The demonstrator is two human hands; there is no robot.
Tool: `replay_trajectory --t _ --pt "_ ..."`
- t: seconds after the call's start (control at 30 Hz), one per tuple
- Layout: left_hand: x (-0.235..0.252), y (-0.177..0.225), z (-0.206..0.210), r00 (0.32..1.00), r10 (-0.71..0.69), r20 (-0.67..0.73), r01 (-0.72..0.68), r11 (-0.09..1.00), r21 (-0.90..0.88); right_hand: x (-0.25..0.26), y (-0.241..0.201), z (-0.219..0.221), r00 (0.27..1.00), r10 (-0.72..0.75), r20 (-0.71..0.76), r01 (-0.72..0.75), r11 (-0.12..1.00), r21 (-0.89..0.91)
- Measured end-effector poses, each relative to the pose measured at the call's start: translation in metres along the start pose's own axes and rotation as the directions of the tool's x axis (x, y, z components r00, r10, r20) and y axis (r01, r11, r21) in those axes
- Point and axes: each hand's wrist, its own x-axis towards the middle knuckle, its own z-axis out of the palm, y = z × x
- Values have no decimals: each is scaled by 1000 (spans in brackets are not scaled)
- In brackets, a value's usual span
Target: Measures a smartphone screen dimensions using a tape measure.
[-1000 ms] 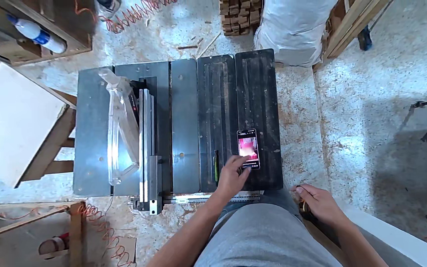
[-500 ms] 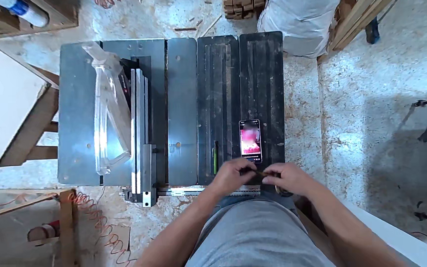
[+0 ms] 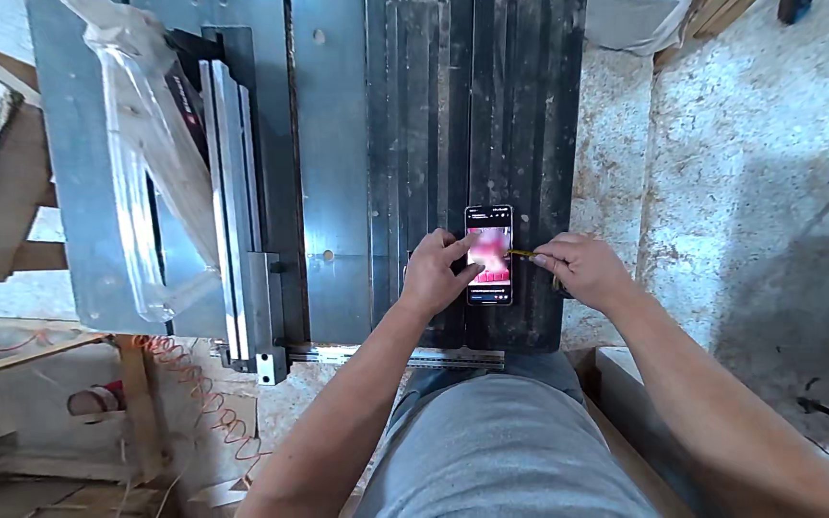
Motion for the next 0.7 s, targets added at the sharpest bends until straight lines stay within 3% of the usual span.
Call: replay_trajectory --t 0.23,0.5,0.7 --pt "8 2 -14 987 -22 156 22 1000 2 13 -9 -13 961 197 196 -190 980 -54" --pt "13 4 -21 966 -42 256 33 999 41 23 -4 -9 984 104 143 -101 994 -34" --pt "13 1 -24 959 -36 283 33 999 17 26 0 -14 978 128 166 -125 992 -32"
